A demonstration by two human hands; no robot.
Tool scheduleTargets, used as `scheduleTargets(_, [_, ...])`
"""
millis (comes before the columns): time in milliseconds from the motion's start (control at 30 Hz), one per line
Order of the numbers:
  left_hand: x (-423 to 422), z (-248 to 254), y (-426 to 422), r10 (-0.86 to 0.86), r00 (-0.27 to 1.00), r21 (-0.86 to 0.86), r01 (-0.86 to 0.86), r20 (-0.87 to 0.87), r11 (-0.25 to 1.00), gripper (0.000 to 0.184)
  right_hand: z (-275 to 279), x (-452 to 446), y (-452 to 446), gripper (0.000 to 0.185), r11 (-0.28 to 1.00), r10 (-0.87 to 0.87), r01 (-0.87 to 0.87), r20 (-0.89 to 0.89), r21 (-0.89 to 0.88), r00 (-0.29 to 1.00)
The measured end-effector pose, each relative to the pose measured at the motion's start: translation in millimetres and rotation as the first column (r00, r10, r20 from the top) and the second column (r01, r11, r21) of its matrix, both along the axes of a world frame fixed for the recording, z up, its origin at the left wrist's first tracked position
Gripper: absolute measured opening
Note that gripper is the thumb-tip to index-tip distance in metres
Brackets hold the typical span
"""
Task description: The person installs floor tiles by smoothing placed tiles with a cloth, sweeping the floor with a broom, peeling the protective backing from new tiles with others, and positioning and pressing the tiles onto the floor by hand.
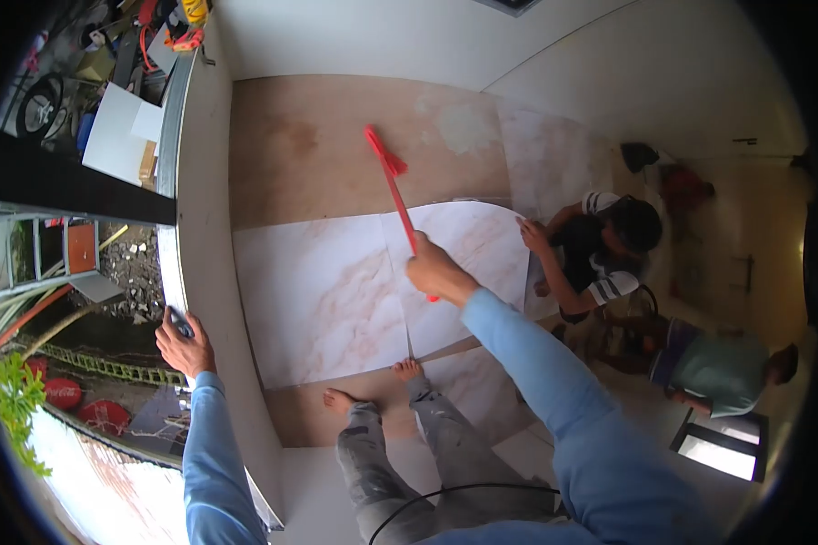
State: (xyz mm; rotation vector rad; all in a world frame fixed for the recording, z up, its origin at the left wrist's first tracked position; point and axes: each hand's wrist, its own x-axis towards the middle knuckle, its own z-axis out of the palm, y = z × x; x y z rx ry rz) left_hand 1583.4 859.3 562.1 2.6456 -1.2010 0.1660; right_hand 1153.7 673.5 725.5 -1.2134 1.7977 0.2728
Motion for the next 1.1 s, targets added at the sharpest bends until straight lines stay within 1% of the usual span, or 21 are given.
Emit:
scheduleTargets(33, [0,1,0,-0.009,1.000,-0.001,0.009,0.004,1.000,0.047,20,-18,3,0.061,0.997,-0.071,0.071,0.061,-0.008,0.996])
scheduleTargets(100, [0,1,0,-0.024,1.000,-0.006,0.024,0.000,1.000,0.048,9,-89,12,0.058,0.974,-0.062,0.095,0.162,-0.206,0.985])
scheduleTargets(200, [1,2,0,-0.030,0.999,0.002,0.030,-0.012,1.000,0.049,43,-139,-20,0.058,0.945,-0.025,-0.027,-0.155,-0.325,0.988])
scheduleTargets(267, [1,0,0,-0.027,1.000,0.000,0.027,-0.012,1.000,0.049,-41,-226,-63,0.051,0.916,-0.014,-0.090,-0.256,-0.391,0.967])
scheduleTargets(333, [6,-4,0,-0.035,0.999,-0.012,0.035,-0.015,0.999,0.049,-154,-299,-115,0.031,0.847,-0.160,0.010,-0.236,-0.532,0.958])
scheduleTargets(400, [4,-2,0,-0.046,0.999,-0.012,0.046,-0.009,0.999,0.049,-177,-277,-145,0.024,0.958,-0.087,0.074,-0.033,-0.277,0.996])
scheduleTargets(467, [2,-1,-1,-0.032,0.999,-0.007,0.032,-0.030,0.999,0.049,-215,-229,-151,0.023,0.978,0.088,-0.099,-0.071,-0.183,0.994])
scheduleTargets(500, [2,-1,-1,-0.036,0.999,-0.003,0.036,-0.034,0.999,0.049,-232,-188,-138,0.023,0.853,0.474,-0.507,-0.221,-0.123,0.852])
scheduleTargets(533, [2,0,-2,-0.033,0.999,-0.006,0.033,-0.041,0.999,0.049,-245,-142,-119,0.023,0.551,0.764,-0.833,-0.373,-0.050,0.527])
scheduleTargets(567, [2,1,-2,-0.039,0.999,-0.009,0.039,-0.036,0.999,0.049,-248,-95,-97,0.024,0.295,0.850,-0.955,-0.450,-0.025,0.274])
scheduleTargets(600, [3,-1,-1,-0.045,0.998,-0.017,0.045,-0.035,0.999,0.048,-236,-48,-70,0.043,0.617,0.732,-0.785,-0.328,-0.050,0.597])
scheduleTargets(633, [4,-1,-1,-0.051,0.998,-0.026,0.051,-0.032,0.998,0.048,-222,1,-43,0.066,0.859,0.477,-0.505,-0.228,-0.084,0.849])
scheduleTargets(667, [4,-1,-2,-0.050,0.998,-0.017,0.049,-0.037,0.999,0.048,-204,40,-10,0.107,0.948,-0.307,0.312,0.092,-0.059,0.947])
scheduleTargets(700, [3,1,-1,-0.045,0.998,-0.008,0.045,-0.041,0.999,0.048,-196,68,18,0.102,0.965,-0.227,0.235,0.076,-0.119,0.971])
scheduleTargets(733, [2,2,-2,-0.044,0.998,0.000,0.044,-0.044,0.999,0.048,-172,91,43,0.099,0.935,-0.258,0.297,0.203,-0.192,0.944])
scheduleTargets(767, [1,5,-3,-0.037,0.998,0.005,0.038,-0.048,0.999,0.048,-163,102,53,0.093,0.941,-0.310,0.333,0.261,-0.050,0.914])
scheduleTargets(800, [1,6,-3,-0.042,0.998,0.002,0.042,-0.044,0.999,0.048,-125,114,52,0.084,0.962,-0.267,0.272,0.124,-0.026,0.956])
scheduleTargets(833, [2,4,-2,-0.047,0.998,-0.003,0.047,-0.042,0.999,0.048,-108,109,55,0.079,0.945,-0.315,0.326,0.183,-0.030,0.931])
scheduleTargets(933, [6,-3,0,-0.052,0.997,-0.006,0.051,-0.051,0.999,0.049,-83,44,67,0.066,0.854,-0.388,0.489,0.411,-0.176,0.825])
scheduleTargets(1033, [5,0,0,-0.060,0.997,-0.022,0.059,-0.051,0.998,0.051,-49,-38,20,0.059,0.786,-0.519,0.597,0.354,-0.161,0.778])
scheduleTargets(1100, [3,3,-2,-0.062,0.996,-0.025,0.060,-0.058,0.998,0.051,-79,-108,-35,0.056,0.759,-0.536,0.594,0.263,-0.268,0.803])
